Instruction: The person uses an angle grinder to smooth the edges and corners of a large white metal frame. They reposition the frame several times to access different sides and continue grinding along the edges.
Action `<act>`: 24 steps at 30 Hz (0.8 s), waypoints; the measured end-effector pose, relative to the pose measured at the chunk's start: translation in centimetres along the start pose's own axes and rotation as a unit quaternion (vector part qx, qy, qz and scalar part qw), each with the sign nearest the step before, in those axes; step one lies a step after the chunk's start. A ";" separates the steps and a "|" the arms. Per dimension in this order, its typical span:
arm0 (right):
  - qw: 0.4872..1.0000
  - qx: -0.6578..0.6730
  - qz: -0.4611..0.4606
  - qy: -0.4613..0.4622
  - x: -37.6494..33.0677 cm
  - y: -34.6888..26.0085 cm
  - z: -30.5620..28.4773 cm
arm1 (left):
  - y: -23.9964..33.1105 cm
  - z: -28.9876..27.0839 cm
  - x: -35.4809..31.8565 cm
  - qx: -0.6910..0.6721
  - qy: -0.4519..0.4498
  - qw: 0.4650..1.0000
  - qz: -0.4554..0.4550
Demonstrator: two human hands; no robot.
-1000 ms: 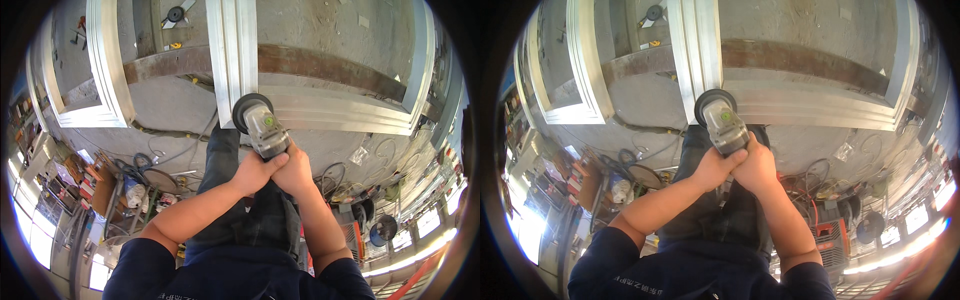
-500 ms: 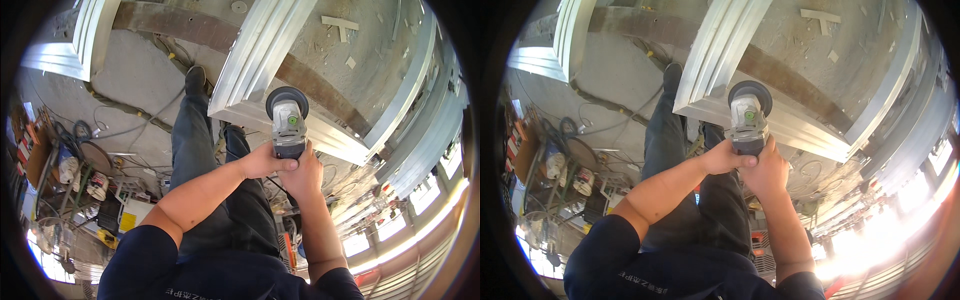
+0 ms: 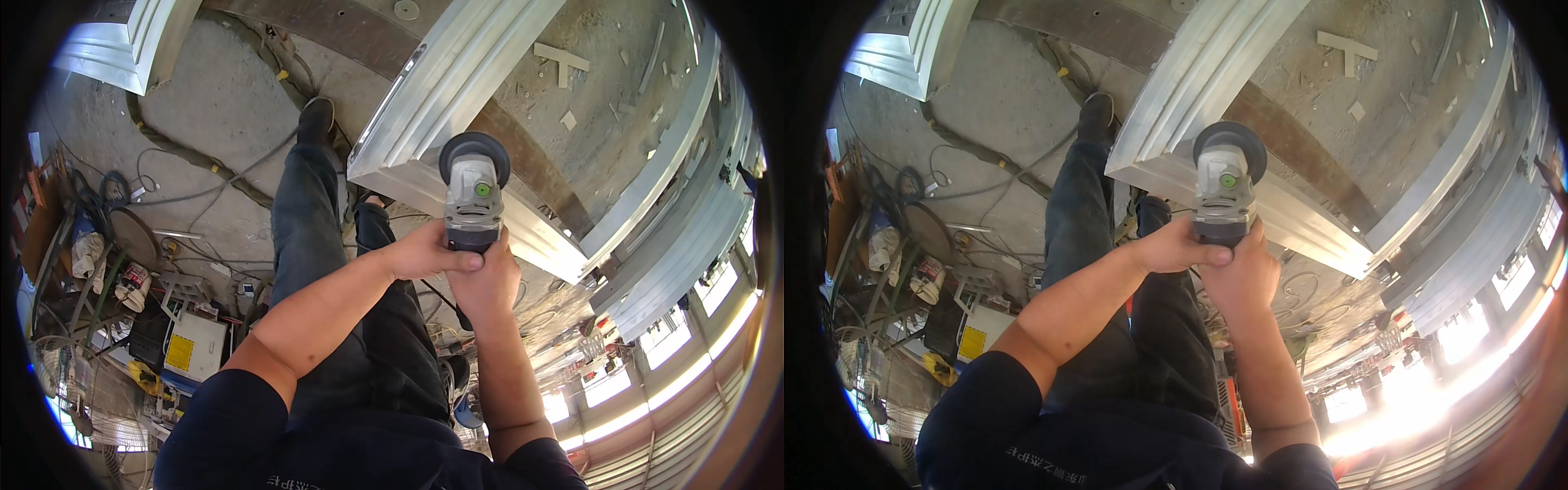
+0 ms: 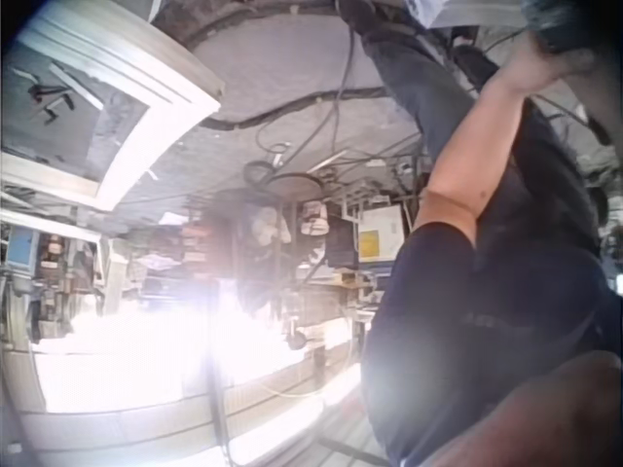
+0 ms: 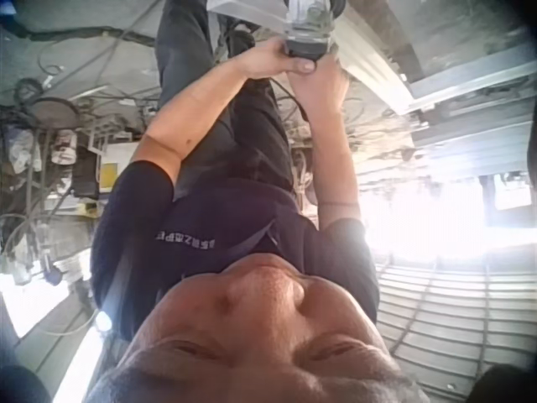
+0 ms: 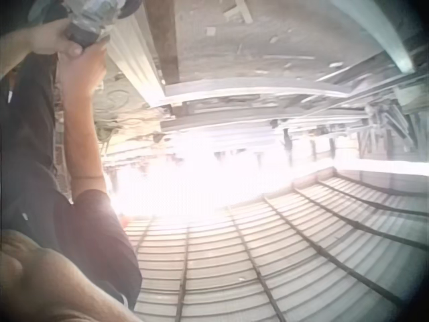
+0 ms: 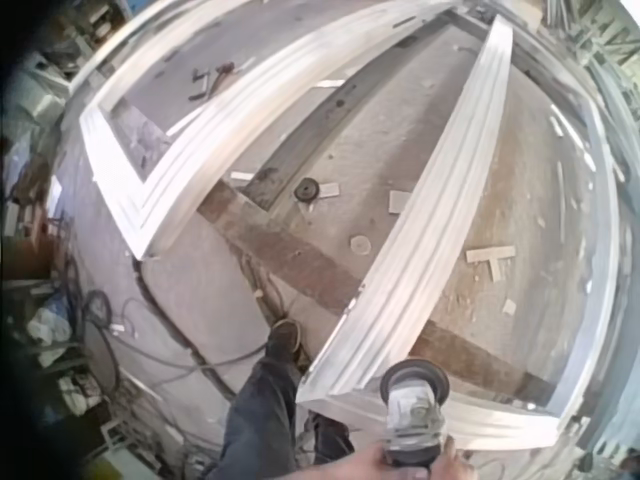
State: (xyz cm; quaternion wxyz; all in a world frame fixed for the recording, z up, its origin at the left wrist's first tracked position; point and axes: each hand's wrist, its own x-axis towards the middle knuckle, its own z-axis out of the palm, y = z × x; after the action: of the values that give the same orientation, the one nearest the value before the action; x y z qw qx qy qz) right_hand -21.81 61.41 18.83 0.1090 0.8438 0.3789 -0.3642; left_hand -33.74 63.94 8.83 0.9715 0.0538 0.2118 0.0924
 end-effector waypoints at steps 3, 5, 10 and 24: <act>0.999 0.033 0.008 0.006 0.1 -0.1 -0.1 | 0.4 0.0 0.1 0.012 -0.008 1.000 0.005; 1.000 0.007 -0.004 0.003 0.3 0.0 0.2 | 0.5 0.0 0.0 0.015 -0.005 1.000 0.009; 0.999 0.022 -0.003 0.024 0.1 0.1 0.8 | 0.1 -0.5 0.0 0.036 0.001 0.999 -0.004; 0.998 -0.003 -0.035 0.043 -0.1 0.1 1.4 | 0.1 -0.7 -0.5 0.033 -0.005 0.999 0.016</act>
State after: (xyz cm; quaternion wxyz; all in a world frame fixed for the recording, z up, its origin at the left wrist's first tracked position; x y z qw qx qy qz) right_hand -22.53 60.63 17.83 0.0817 0.8447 0.4136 -0.3298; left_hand -34.48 64.02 8.36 0.9686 0.0895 0.2091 0.1005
